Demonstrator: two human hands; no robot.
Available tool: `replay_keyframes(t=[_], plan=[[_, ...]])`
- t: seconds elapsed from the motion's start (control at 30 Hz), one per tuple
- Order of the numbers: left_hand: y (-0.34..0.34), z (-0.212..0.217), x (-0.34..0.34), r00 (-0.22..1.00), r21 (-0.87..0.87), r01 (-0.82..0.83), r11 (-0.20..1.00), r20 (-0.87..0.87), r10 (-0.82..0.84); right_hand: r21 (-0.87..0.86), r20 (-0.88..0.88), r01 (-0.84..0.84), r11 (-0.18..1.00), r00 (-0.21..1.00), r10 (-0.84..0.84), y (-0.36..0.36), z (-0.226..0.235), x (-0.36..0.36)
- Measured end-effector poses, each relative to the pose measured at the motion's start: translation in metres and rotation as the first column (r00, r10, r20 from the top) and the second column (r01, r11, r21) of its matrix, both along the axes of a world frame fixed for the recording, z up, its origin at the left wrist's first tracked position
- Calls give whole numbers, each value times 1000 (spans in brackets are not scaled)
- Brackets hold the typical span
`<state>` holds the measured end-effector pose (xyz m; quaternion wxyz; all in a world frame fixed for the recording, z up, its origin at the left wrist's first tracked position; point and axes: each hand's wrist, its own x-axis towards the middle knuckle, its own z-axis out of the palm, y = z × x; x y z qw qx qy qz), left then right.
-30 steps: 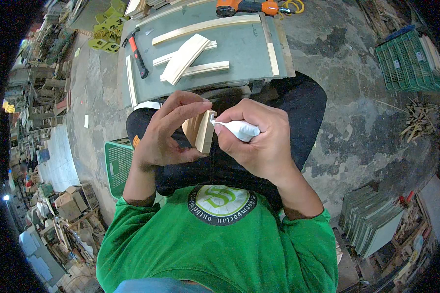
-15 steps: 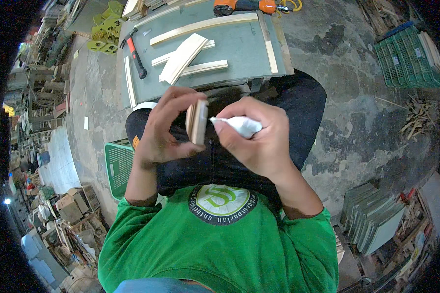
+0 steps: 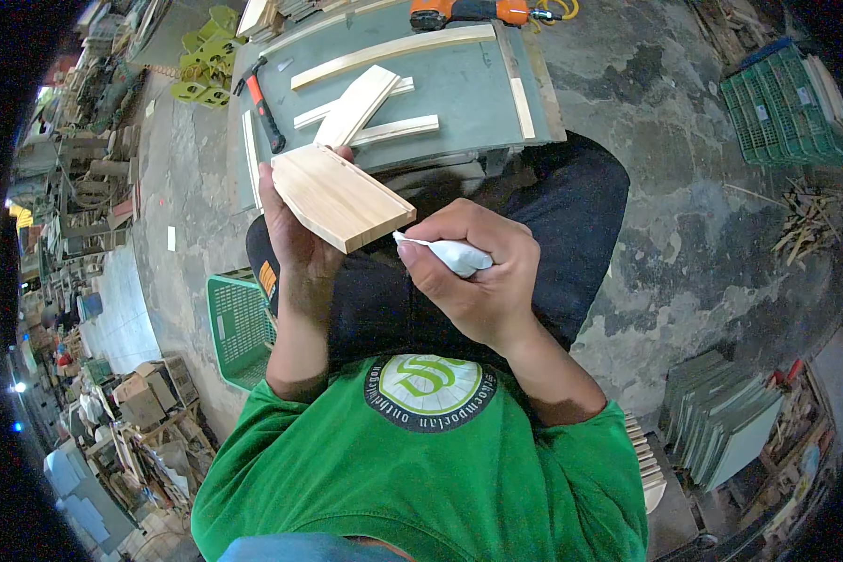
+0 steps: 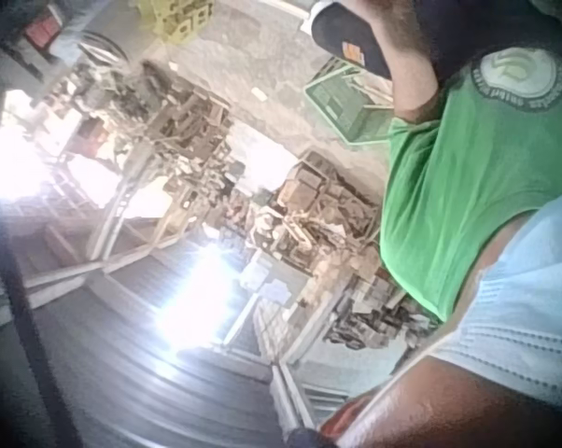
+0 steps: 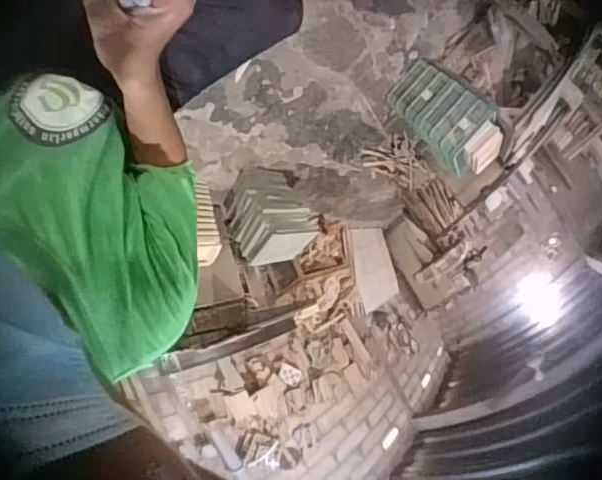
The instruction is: Assembling a small wooden box by gluing and nailing wooden slats together.
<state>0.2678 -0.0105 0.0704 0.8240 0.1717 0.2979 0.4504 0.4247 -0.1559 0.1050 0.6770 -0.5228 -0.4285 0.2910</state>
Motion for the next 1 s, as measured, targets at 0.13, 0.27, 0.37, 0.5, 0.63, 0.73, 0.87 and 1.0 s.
replay_keyframes(t=[0.13,0.27,0.37,0.5,0.63,0.73,0.87,1.0], plan=[[0,4,7,1000,15,0,1000,0,0,-21,23,23,1000,999,-23,1,2,2],[0,2,4,1000,42,-20,999,-17,20,-37,34,38,999,999,-36,1,3,0],[-1,5,6,999,38,-16,999,-34,18,-31,50,45,999,998,-43,0,1,1],[0,4,4,1000,16,0,1000,21,0,-45,77,46,998,996,-43,0,1,3],[-1,7,5,1000,25,15,1000,10,-15,-62,69,56,996,996,-52,-1,1,4],[0,8,6,1000,16,-11,1000,-26,11,-79,51,57,995,997,-53,-2,0,5],[0,10,7,998,8,-23,1000,-55,24,-86,29,43,995,999,-41,-2,-2,7],[1,8,4,1000,12,18,1000,18,-18,-87,-40,49,995,998,-52,-1,-5,8]])
